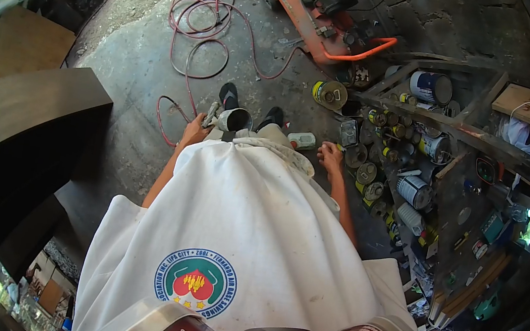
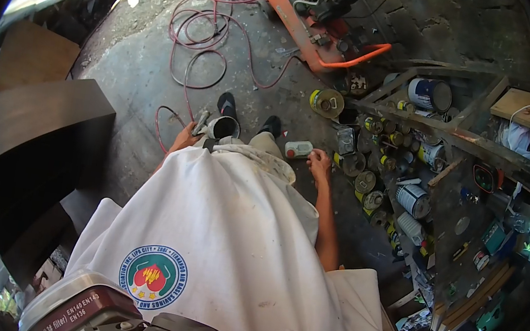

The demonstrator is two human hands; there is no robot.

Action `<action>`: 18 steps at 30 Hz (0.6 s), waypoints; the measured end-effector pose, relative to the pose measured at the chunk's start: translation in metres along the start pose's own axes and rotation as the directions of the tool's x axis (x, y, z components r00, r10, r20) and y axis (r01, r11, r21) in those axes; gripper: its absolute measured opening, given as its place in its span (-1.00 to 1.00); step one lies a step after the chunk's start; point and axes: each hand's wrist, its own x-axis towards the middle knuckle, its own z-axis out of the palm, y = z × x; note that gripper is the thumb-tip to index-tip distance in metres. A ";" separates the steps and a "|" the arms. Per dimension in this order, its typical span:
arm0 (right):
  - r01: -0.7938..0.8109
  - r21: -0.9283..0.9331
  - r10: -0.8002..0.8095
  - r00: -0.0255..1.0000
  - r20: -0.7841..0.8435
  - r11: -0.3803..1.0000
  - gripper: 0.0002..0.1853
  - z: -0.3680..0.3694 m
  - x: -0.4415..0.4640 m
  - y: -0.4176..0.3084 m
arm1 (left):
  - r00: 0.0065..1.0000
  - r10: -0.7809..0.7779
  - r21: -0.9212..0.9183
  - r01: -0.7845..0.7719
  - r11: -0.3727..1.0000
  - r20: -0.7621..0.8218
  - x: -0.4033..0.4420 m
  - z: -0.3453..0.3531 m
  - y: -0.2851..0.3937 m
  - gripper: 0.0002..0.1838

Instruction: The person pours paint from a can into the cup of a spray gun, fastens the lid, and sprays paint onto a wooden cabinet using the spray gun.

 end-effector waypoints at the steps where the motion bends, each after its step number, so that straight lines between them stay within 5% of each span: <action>1: -0.001 0.001 0.001 1.000 0.002 1.000 -0.70 0.000 -0.001 0.000 | 1.000 -0.002 0.006 0.002 1.000 0.002 0.000 0.000 -0.001 -0.43; 18: 0.007 -0.014 -0.007 1.000 -0.010 1.000 -0.70 0.003 0.002 0.005 | 1.000 0.010 0.000 -0.010 1.000 0.000 0.001 -0.002 0.000 -0.43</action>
